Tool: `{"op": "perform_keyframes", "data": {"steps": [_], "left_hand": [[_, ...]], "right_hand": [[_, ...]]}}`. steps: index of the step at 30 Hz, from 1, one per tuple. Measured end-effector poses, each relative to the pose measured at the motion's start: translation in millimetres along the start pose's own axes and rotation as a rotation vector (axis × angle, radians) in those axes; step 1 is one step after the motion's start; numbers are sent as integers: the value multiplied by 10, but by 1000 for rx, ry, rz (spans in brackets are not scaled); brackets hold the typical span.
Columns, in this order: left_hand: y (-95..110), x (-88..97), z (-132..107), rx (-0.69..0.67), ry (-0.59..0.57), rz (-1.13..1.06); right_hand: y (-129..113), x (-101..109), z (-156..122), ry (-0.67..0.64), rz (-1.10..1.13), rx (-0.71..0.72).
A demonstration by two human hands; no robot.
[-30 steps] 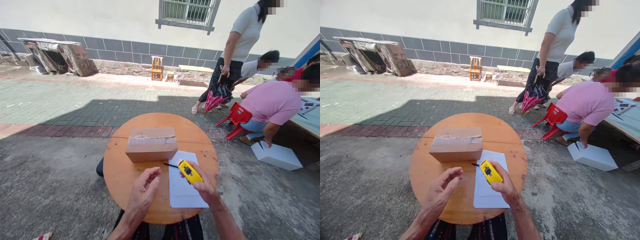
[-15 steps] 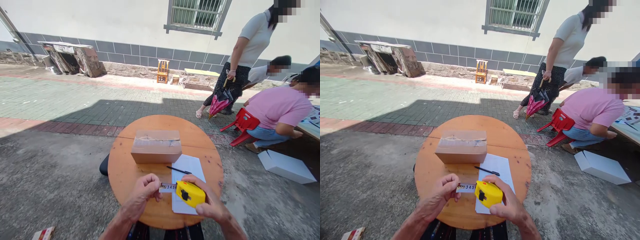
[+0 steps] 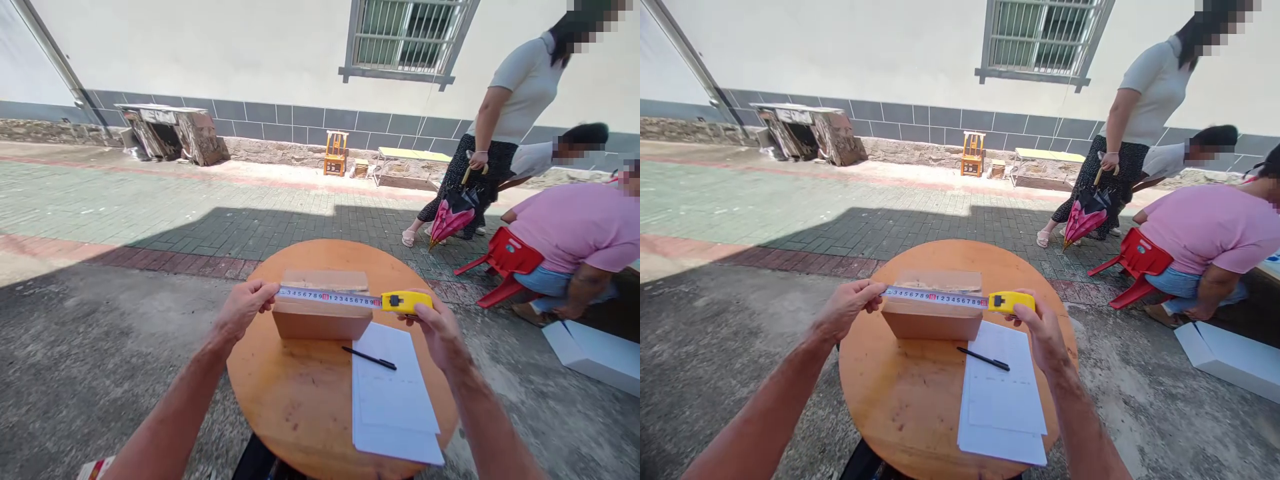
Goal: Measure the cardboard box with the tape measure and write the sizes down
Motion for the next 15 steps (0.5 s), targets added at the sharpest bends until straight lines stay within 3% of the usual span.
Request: {"op": "perform_keyframes", "data": {"steps": [7, 15], "left_hand": [[-134, 10, 448, 44, -45, 91], [-236, -112, 548, 64, -68, 164]], "right_hand": [[24, -25, 575, -19, -121, -2], [112, 74, 793, -46, -145, -54]]}}
Point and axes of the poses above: each hand's wrist, its own z-axis towards the middle knuckle, its own x-axis out of the back of the hand, y = z × x, the point moved 7 cm from there along z, towards the middle knuckle, and after that the axes turned 9 degrees about z, right-handed, at the moved point
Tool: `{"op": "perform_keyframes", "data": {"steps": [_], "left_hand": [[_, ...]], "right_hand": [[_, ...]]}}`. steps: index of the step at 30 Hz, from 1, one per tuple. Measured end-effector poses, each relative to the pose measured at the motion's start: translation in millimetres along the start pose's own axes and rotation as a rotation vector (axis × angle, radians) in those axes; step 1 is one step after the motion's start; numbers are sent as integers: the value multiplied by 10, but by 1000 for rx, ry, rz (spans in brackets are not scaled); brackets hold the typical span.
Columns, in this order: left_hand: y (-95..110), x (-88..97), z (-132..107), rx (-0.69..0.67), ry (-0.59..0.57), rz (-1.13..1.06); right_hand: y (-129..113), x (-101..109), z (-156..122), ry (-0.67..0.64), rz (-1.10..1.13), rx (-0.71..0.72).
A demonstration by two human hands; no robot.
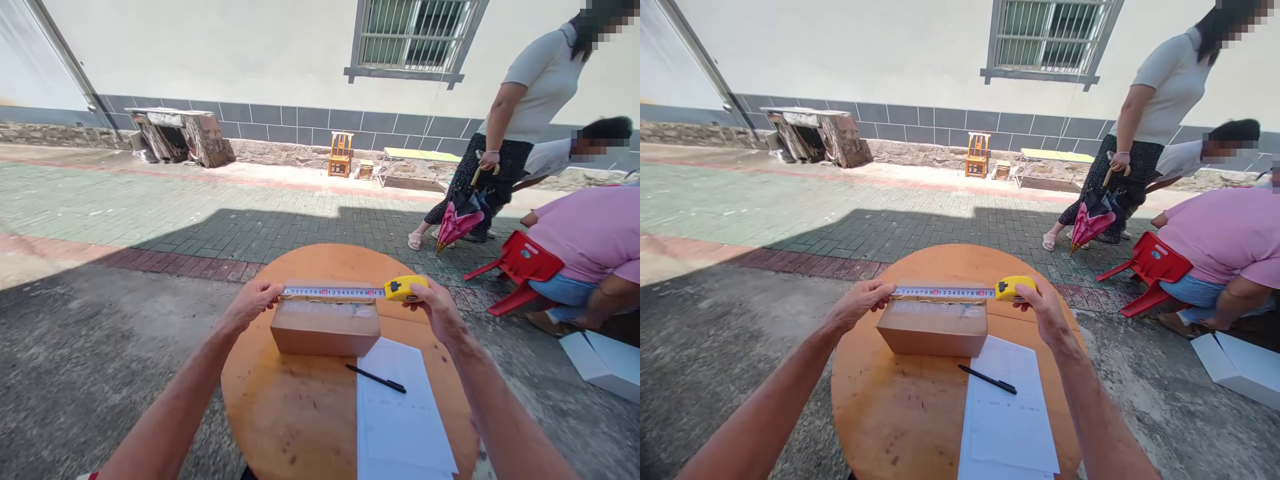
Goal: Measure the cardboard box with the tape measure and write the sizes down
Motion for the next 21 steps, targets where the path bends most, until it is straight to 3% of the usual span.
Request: {"op": "perform_keyframes", "data": {"steps": [9, 21], "left_hand": [[106, -16, -16, -14, 29, 71], [-36, -116, 108, 4, -30, 36]], "right_hand": [[151, 92, 46, -21, -23, -30], [294, 150, 65, -79, 23, -121]]}}
Point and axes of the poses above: each hand's wrist, its own z-axis towards the middle knuckle, its own x-axis out of the back of the hand, y = z × x, the point moved 7 cm from there along z, towards the middle knuckle, and after that the axes turned 9 degrees about z, right-handed, at the moved point
